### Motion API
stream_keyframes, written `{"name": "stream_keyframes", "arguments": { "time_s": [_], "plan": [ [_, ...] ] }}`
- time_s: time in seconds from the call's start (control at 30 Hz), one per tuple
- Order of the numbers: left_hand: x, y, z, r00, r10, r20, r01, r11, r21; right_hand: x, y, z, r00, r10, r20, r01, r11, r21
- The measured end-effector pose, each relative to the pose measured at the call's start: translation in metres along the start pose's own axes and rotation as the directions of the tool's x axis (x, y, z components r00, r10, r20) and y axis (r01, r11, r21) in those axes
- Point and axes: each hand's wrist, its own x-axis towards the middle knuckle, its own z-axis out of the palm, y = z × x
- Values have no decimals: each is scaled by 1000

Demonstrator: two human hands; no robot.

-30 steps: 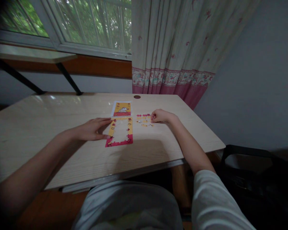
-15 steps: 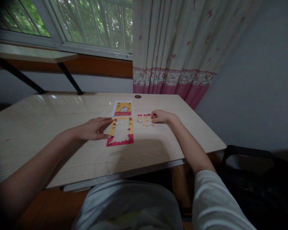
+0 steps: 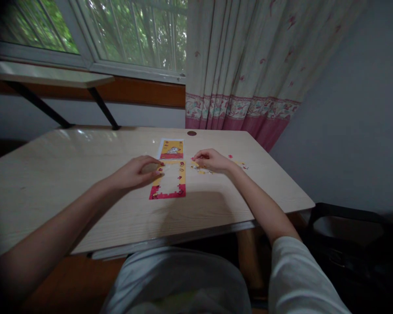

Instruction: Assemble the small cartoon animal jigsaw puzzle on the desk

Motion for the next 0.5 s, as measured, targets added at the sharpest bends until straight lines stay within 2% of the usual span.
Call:
{"name": "stream_keyframes", "arguments": {
  "time_s": [0.17, 0.23, 0.37, 0.5],
  "plan": [
    [-1, 27, 14, 998, -62, -29, 49, 941, -335, 10, -9, 49, 997, -81, 1, 81, 990, 119],
    [-1, 36, 19, 995, -101, 4, 93, 899, -427, 10, -12, 64, 996, -92, -3, 92, 985, 146],
    [-1, 46, 22, 992, -120, 33, 121, 868, -481, 8, -19, 80, 995, -83, -50, 89, 987, 133],
    [-1, 44, 22, 993, -119, 9, 108, 863, -494, 5, -24, 84, 991, -45, -129, 48, 999, 21]
  ]
}}
